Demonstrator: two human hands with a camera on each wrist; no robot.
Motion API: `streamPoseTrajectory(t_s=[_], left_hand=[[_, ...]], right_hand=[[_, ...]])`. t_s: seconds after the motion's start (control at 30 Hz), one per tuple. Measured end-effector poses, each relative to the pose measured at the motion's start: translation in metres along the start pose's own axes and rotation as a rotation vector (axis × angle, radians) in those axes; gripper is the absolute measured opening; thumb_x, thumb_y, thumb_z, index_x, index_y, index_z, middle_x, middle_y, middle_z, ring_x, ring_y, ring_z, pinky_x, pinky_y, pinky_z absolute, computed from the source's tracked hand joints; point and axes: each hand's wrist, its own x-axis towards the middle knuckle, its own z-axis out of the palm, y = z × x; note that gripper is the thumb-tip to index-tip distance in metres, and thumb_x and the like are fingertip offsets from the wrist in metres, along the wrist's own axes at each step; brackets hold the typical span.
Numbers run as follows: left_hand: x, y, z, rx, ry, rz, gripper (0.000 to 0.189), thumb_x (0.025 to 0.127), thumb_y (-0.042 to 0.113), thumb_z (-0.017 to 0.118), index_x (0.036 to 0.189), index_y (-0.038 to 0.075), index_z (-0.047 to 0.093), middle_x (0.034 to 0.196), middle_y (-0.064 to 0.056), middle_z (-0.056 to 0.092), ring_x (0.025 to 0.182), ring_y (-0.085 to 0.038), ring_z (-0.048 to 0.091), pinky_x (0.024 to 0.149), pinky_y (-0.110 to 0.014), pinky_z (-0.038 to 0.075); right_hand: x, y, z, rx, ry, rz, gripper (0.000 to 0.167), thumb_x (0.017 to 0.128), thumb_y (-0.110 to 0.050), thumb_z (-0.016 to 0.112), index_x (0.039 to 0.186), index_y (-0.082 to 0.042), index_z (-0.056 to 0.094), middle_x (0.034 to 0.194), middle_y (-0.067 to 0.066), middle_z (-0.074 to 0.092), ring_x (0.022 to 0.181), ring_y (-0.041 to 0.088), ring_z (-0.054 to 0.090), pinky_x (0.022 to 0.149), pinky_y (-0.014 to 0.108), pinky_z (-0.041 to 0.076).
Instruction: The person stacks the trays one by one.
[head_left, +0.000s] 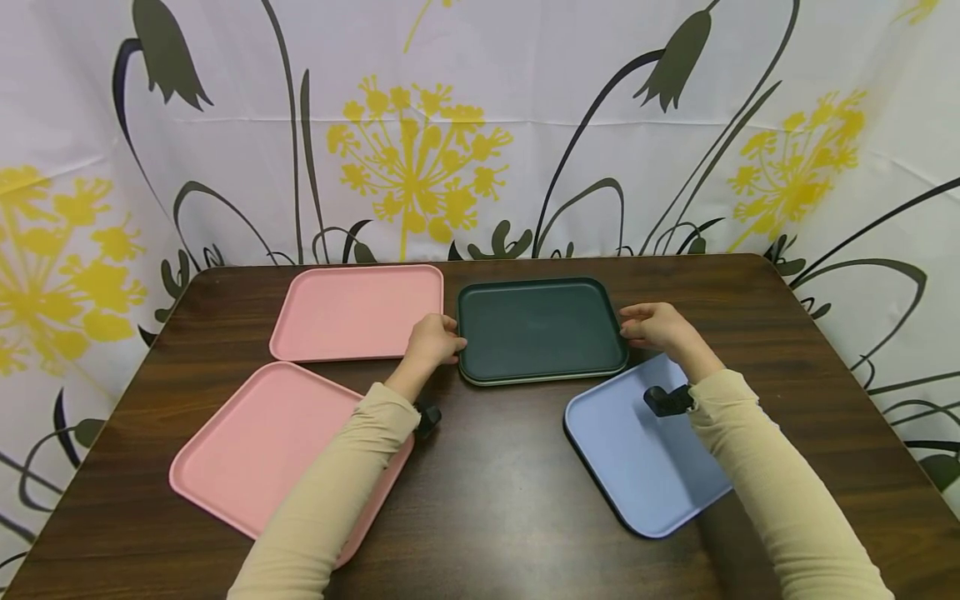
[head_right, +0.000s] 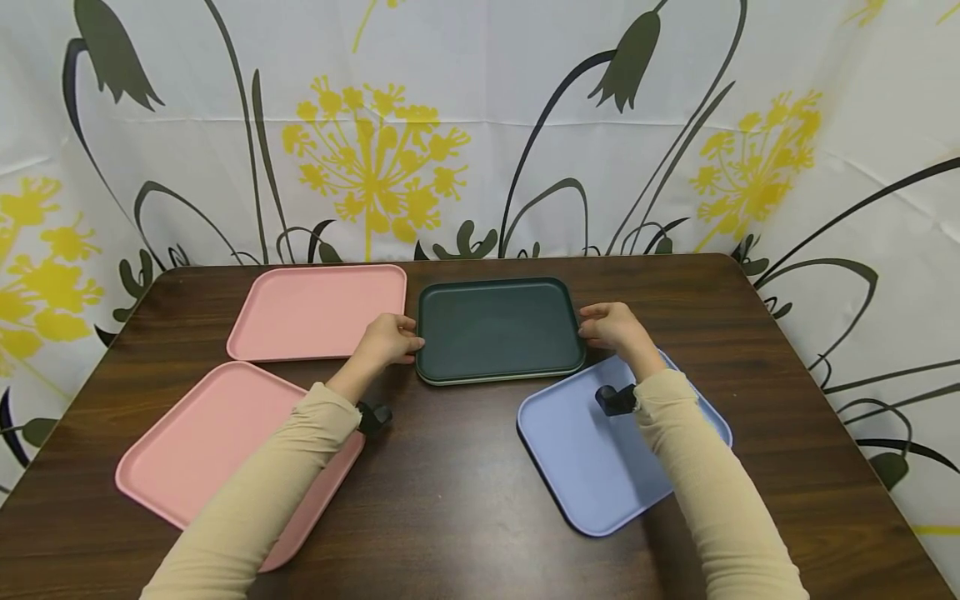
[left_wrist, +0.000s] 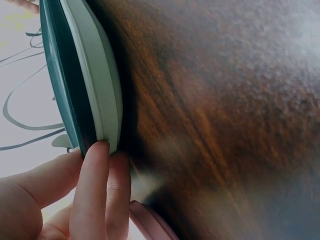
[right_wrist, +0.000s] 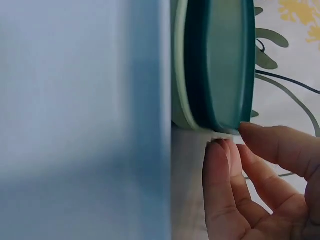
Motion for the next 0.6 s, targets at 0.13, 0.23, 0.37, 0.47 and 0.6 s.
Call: streamPoseTrajectory(t_s=[0.13,0.23,0.37,0.47,0.6], left_hand=[[0.000,0.000,-0.001,-0.001,0.000,-0.001,0.043,0.089,0.002,0.062,0.130,-0.007,0.052,0.120,-0.025,0.062,0.089,-0.028,0.071,0.068,-0.024,0.061],[0.000,0.000,-0.001,0.001,-0.002,-0.004,0.043,0.090,0.002,0.062,0.131,-0.007,0.052,0.120,-0.024,0.062,0.089,-0.027,0.071,0.068,-0.024,0.061],[0.000,0.001,-0.002,-0.004,-0.009,-0.016,0.045,0.090,0.002,0.061,0.133,-0.005,0.051,0.121,-0.024,0.063,0.090,-0.027,0.071,0.068,-0.024,0.061],[0.000,0.001,-0.002,-0.012,-0.015,-0.022,0.046,0.090,0.002,0.061,0.134,-0.004,0.050,0.122,-0.024,0.062,0.093,-0.028,0.070,0.069,-0.024,0.061],[-0.001,0.001,-0.002,-0.017,-0.020,-0.018,0.046,0.090,0.002,0.061,0.135,-0.004,0.049,0.122,-0.024,0.062,0.095,-0.030,0.069,0.070,-0.024,0.061]], right_hand=[[-0.003,0.001,-0.007,-0.024,-0.031,-0.018,0.052,0.094,-0.003,0.052,0.141,0.011,0.036,0.117,0.017,0.057,0.082,-0.003,0.056,0.092,0.026,0.056],[-0.006,0.004,-0.014,-0.041,-0.045,-0.026,0.053,0.095,-0.005,0.053,0.142,0.010,0.035,0.122,0.020,0.055,0.086,-0.002,0.057,0.094,0.028,0.055],[-0.011,0.008,-0.023,-0.055,-0.046,-0.031,0.053,0.096,-0.007,0.053,0.142,0.010,0.034,0.128,0.025,0.051,0.091,0.002,0.058,0.097,0.032,0.054],[-0.014,0.012,-0.029,-0.057,-0.043,-0.038,0.053,0.096,-0.007,0.052,0.142,0.011,0.034,0.129,0.027,0.051,0.090,0.000,0.058,0.093,0.027,0.056],[-0.017,0.019,-0.039,-0.037,-0.035,-0.037,0.055,0.095,-0.006,0.053,0.142,0.012,0.032,0.117,0.017,0.060,0.085,-0.005,0.056,0.084,0.019,0.056]])
